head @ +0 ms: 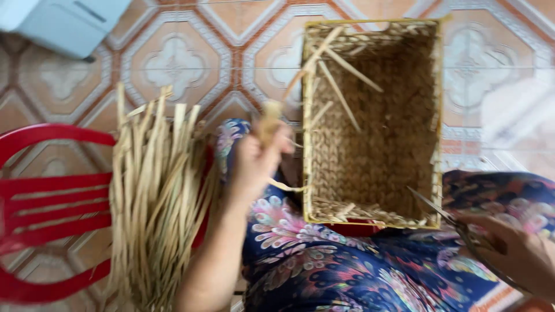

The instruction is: The recorder is weaving a basket using dried plant fibers, periodically trimming the fibers with scissors.

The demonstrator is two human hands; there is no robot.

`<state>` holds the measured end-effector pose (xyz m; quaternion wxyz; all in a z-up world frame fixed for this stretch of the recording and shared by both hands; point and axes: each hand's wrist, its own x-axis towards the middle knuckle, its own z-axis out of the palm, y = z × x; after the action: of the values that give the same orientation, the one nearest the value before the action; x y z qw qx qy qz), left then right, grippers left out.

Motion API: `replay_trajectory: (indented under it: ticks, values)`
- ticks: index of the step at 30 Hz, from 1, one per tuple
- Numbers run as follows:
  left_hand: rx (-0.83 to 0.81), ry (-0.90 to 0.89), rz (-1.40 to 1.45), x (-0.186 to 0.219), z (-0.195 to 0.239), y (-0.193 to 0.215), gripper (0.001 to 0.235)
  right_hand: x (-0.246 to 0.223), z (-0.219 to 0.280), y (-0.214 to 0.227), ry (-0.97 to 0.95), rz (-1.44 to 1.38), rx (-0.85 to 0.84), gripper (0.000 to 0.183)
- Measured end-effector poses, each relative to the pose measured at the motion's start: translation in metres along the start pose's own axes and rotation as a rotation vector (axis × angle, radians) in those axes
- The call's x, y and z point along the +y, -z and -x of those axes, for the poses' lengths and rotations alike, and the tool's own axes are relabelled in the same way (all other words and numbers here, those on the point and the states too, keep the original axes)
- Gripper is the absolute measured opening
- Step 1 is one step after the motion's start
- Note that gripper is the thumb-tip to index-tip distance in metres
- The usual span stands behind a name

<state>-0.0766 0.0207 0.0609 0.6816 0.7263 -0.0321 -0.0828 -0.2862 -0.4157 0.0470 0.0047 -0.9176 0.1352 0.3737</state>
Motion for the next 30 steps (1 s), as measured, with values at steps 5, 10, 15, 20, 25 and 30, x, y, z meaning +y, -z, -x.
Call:
replay_trajectory:
  ticks: [5, 10, 15, 20, 25, 30]
  values:
    - [0.366, -0.07, -0.103, 0.052, 0.012, 0.116, 0.016, -0.018, -0.007, -0.021, -0.053, -0.402, 0.031, 0.075]
    - [0.547, -0.211, -0.557, 0.041, 0.011, 0.192, 0.015, 0.014, -0.02, -0.075, 0.129, -0.862, 0.233, 0.078]
    - [0.491, 0.468, -1.029, 0.007, -0.006, 0.204, 0.052, 0.011, -0.027, -0.099, -0.007, -1.168, 0.255, 0.069]
    - [0.279, 0.252, -0.893, -0.016, -0.02, 0.141, 0.102, -0.048, 0.0, -0.058, -0.138, -0.931, 0.418, 0.062]
    - [-0.019, 0.025, -0.51, -0.061, -0.055, 0.034, 0.085, -0.077, -0.002, -0.042, -0.185, -0.78, 0.61, 0.058]
    - [-0.017, -0.066, -0.521, -0.138, -0.105, -0.052, 0.095, -0.086, -0.016, -0.042, -0.174, -0.74, 0.75, 0.057]
